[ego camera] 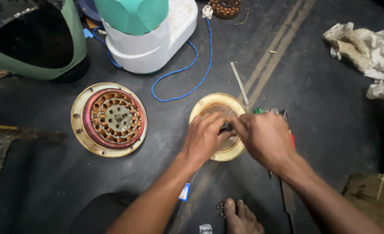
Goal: The person sits on the workshop floor assembling an electric motor. They fit a bearing onto the motor shaft, seat the rotor pulley assembly into the round base plate, and tighten it using a spanner, repositioning the parts and using a screwdriver and pliers as needed.
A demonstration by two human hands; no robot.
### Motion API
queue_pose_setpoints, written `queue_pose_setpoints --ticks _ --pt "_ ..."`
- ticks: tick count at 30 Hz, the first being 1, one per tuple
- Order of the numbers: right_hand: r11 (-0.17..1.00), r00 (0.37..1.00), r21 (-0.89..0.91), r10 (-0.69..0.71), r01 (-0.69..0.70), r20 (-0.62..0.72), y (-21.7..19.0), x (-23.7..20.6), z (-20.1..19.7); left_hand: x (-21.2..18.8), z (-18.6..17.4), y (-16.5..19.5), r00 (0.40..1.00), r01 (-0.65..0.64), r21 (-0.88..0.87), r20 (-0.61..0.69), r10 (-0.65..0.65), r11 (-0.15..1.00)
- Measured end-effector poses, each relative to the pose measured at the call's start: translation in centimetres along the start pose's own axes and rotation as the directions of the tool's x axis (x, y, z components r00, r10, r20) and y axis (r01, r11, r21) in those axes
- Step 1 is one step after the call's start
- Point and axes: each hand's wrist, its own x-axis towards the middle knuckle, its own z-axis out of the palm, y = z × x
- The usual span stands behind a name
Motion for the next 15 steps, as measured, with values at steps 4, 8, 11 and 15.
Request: queue_pose_setpoints --ticks 4,8,11,15 --pt "0.999 0.998 0.008 -0.047 0.047 0.028 -0.3 -0.2 1.1 -1.4 0.4 -0.9 0.989 0.057 0.1 0.129 -0.07 0.993" --pt "0.997 0.997 0.01 -0.077 0.077 0.011 -0.1 -1.2 1.9 -2.3 0.7 -1.6 1.0 -0.009 0.044 0.026 0.008 0.999" --pt "0.998 0.998 -0.008 -0.061 0.061 -0.013 0.3 -1.7 2.2 -1.9 0.8 -1.7 0.998 -0.041 0.035 0.045 0.039 0.999" --pt "0.999 1.0 -0.047 -0.003 0.001 -0.029 0.3 -1.9 2.9 -1.7 0.9 -1.1 0.998 -0.024 0.028 0.053 0.022 0.999"
